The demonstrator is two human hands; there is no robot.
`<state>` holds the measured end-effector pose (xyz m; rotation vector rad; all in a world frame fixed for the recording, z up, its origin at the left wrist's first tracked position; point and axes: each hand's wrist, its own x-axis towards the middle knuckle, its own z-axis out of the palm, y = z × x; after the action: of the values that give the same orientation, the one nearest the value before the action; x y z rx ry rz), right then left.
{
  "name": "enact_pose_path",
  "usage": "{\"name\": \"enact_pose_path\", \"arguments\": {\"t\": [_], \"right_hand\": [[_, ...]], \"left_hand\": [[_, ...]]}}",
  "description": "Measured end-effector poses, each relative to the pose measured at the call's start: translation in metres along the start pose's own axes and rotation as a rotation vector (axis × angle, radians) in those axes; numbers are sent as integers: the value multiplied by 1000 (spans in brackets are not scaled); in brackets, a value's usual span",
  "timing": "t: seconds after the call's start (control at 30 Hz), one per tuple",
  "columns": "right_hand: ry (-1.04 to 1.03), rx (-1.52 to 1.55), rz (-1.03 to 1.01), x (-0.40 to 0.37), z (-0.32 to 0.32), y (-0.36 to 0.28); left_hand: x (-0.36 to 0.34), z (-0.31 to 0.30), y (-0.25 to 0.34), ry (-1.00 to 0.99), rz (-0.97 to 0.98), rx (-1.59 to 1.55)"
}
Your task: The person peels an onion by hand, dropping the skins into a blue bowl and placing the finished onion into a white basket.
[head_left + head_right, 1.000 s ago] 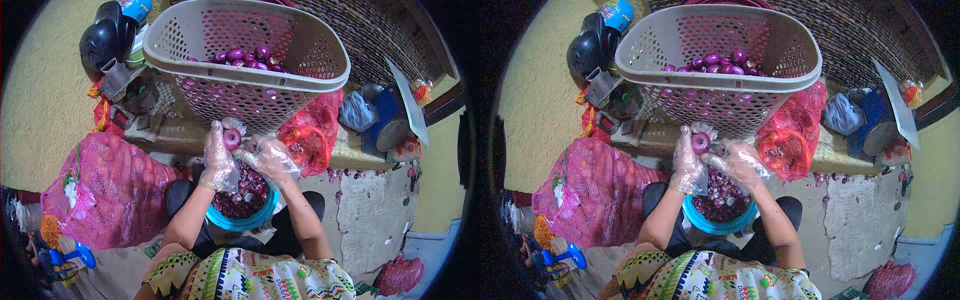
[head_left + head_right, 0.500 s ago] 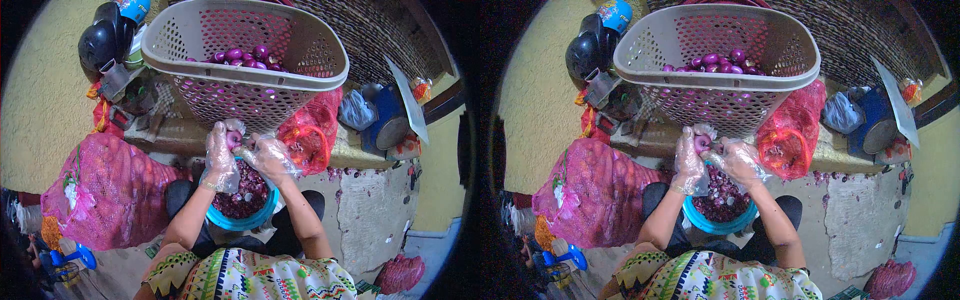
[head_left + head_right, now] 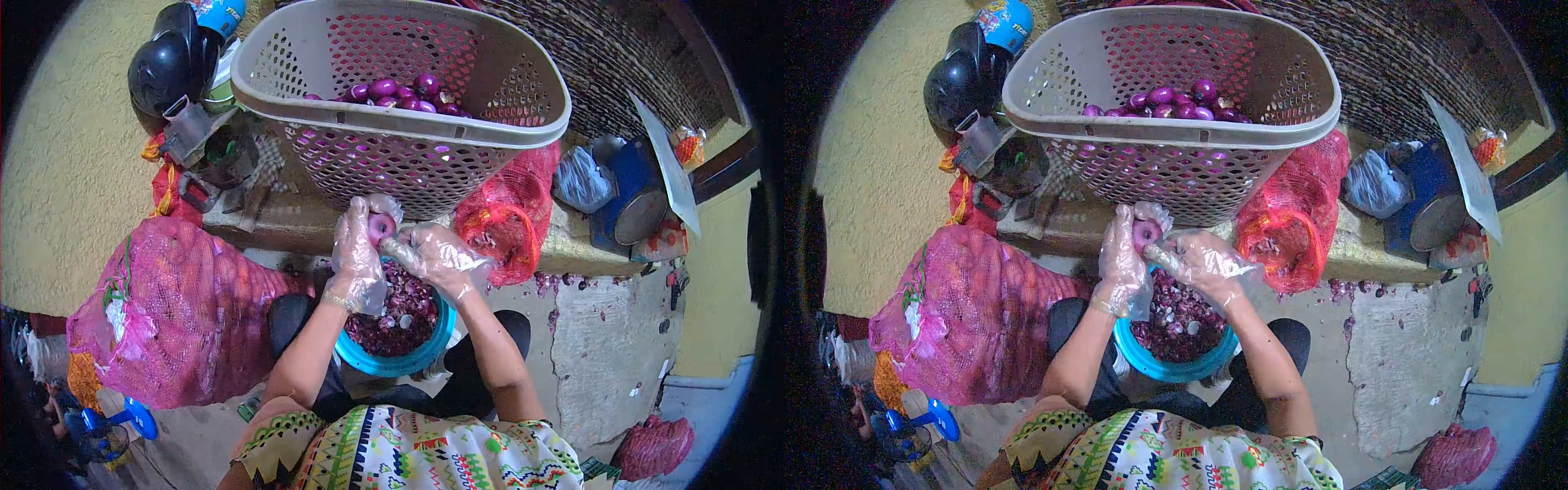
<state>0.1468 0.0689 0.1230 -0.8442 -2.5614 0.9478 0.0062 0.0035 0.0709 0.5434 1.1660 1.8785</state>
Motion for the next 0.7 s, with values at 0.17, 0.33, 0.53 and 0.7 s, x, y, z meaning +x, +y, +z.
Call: {"name": "enact_pose_path", "arguments": {"t": [0.17, 0.33, 0.53, 0.7], "right_hand": [[73, -97, -50, -6, -10, -5], [109, -148, 3, -6, -10, 0], [191, -197, -118, -8, -7, 2], [121, -268, -103, -7, -10, -1]], "left_hand": [[-3, 9, 20, 98, -325, -233], [0, -3, 8, 44, -328, -106], [-2, 5, 11, 104, -386, -169], [-4, 9, 16, 102, -417, -218]]}}
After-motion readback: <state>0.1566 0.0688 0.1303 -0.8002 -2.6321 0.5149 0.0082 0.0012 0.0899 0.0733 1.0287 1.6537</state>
